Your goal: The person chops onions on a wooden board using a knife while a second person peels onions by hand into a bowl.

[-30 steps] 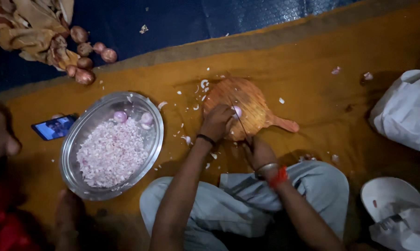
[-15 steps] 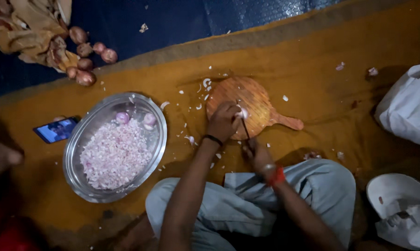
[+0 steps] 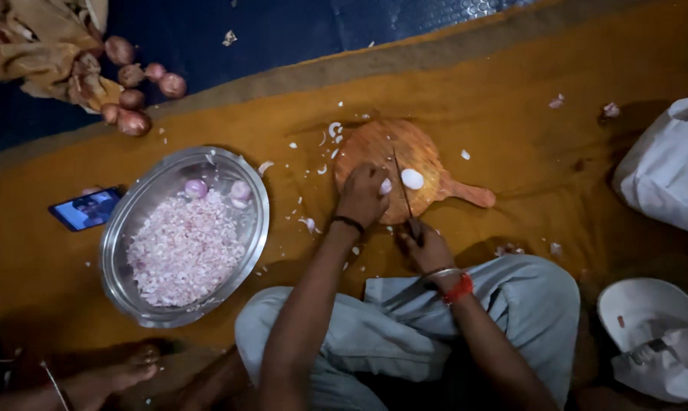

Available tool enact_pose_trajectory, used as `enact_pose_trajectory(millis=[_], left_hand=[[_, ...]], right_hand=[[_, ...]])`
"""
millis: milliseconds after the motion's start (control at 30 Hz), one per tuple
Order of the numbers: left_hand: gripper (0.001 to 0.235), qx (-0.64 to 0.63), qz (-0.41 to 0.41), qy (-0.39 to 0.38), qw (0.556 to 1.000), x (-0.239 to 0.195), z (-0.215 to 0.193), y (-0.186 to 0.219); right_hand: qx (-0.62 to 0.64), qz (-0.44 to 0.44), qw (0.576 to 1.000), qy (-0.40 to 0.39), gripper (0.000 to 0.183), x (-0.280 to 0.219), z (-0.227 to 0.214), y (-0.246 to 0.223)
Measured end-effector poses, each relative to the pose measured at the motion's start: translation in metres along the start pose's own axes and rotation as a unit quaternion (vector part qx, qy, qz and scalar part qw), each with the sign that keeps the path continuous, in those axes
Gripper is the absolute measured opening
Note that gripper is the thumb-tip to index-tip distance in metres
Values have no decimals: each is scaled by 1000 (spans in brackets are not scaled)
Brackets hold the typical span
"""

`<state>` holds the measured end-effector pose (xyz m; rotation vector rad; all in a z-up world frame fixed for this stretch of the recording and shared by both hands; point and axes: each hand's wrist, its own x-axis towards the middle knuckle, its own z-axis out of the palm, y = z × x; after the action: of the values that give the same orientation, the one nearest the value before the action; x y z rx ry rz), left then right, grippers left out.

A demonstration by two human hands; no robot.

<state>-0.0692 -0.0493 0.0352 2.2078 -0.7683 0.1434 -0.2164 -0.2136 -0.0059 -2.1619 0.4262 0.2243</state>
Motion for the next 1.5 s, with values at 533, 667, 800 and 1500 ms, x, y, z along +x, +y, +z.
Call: enact_pose_trajectory(millis=[533,667,800,1500], left_hand=[[16,-29,39,-13,999,1,4,-13],[13,-41,1,-38,998,-1,-3,-8],[16,-60,16,-26,998,6,-7,-6],[17,-24,37,-38,998,-7,18,-39]], right_hand=[[-84,26,996,-34,58,21,-4,-36],[-116,42,992,4,50,8,4,-28],[-86,-5,996,22,49,16,7,-22],[-53,-1,998,22,49,8,25,-22]])
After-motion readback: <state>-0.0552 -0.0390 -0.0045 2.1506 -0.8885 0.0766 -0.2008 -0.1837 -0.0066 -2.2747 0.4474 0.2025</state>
